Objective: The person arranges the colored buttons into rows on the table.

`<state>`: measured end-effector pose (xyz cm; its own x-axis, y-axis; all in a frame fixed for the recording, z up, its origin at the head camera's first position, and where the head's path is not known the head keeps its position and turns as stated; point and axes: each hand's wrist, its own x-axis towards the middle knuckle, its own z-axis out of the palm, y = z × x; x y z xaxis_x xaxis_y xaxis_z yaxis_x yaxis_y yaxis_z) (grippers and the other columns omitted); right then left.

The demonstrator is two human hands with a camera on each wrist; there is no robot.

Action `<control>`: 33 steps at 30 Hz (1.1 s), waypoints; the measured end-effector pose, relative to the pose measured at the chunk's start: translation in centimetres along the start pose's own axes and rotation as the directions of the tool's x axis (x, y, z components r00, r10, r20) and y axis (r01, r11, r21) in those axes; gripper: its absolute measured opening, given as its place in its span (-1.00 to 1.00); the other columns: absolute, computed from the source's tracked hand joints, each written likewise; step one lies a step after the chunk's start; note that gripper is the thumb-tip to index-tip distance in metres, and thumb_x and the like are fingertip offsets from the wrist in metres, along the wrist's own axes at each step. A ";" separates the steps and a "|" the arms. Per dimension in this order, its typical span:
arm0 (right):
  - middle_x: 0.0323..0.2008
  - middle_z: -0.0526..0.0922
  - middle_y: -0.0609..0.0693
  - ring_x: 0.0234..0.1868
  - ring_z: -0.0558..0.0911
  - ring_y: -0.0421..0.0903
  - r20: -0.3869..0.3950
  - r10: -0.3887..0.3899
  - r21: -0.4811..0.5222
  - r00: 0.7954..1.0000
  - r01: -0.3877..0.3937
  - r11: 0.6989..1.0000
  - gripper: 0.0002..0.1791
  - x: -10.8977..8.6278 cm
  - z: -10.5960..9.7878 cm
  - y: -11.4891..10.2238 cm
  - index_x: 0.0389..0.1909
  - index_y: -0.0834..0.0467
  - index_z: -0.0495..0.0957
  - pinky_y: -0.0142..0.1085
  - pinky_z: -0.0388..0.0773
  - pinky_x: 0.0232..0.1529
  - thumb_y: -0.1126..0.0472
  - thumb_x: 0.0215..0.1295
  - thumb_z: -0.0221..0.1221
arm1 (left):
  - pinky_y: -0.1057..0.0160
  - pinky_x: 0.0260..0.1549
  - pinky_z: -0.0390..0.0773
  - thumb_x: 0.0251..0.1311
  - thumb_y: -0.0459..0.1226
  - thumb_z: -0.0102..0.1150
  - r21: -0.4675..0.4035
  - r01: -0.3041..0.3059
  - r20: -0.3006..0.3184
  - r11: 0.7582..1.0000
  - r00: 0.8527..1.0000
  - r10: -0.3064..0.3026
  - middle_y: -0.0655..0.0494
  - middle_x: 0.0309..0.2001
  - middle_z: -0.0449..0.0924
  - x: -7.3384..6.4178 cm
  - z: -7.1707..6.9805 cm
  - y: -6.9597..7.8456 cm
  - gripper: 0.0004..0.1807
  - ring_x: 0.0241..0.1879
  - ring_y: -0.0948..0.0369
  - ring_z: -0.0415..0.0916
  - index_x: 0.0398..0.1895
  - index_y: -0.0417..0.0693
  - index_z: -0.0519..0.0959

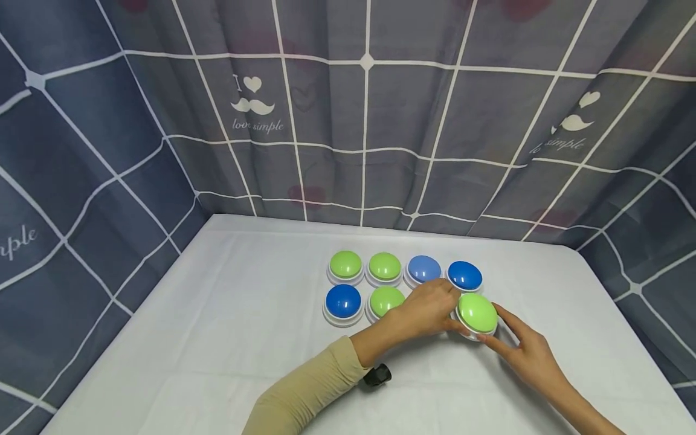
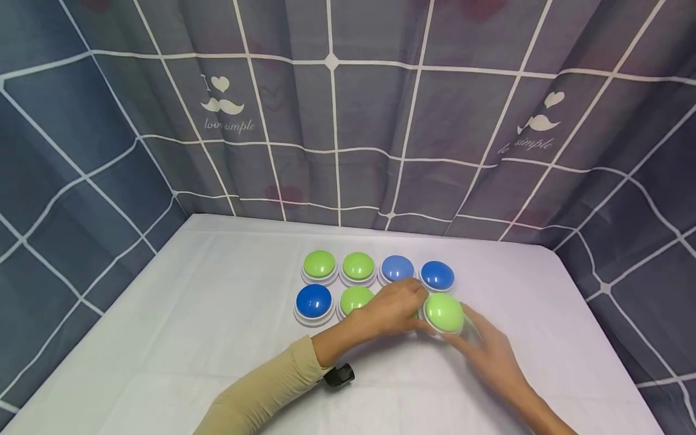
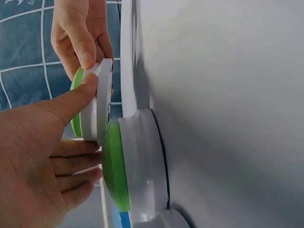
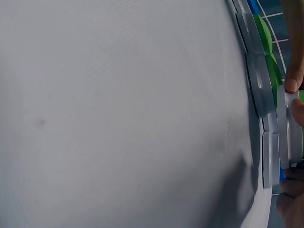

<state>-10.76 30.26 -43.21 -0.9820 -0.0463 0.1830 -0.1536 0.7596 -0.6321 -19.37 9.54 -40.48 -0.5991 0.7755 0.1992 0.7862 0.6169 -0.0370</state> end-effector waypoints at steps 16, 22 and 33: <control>0.28 0.34 0.48 0.26 0.30 0.52 0.046 0.043 -0.048 0.998 -0.041 0.998 -0.14 -0.2 -0.3 1.7 0.38 0.36 0.29 0.38 0.30 0.08 -0.03 0.21 0.38 | 0.42 -0.04 0.42 -0.03 0.39 0.25 0.010 -0.008 0.084 1.000 0.996 0.007 0.30 -0.18 0.57 2.1 1.3 0.8 -0.35 -0.11 0.35 0.43 -0.17 0.09 0.64; 0.31 0.29 0.49 0.29 0.25 0.53 0.092 0.058 -0.070 0.994 -0.052 0.996 -0.09 0.2 0.0 2.4 0.40 0.40 0.22 0.38 0.25 0.14 -0.09 0.25 0.33 | 0.41 -0.07 0.42 -0.03 0.37 0.28 0.014 -0.020 0.091 1.000 0.996 0.018 0.32 -0.20 0.59 2.3 1.8 0.8 -0.42 -0.14 0.36 0.42 -0.28 0.11 0.65; 0.30 0.30 0.49 0.28 0.26 0.53 0.070 0.041 -0.081 0.997 -0.035 0.996 -0.11 0.6 0.5 2.4 0.39 0.41 0.24 0.38 0.24 0.14 -0.09 0.27 0.32 | 0.36 -0.07 0.43 -0.08 0.39 0.29 -0.032 0.048 0.065 0.998 0.997 -0.046 0.30 -0.12 0.61 2.2 2.4 0.2 -0.31 -0.09 0.33 0.45 -0.03 0.14 0.68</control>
<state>-11.80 31.71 -44.98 -0.9927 -0.0606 0.1041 -0.1098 0.8110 -0.5746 -20.87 11.69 -42.42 -0.6433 0.7533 0.1368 0.7608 0.6490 0.0036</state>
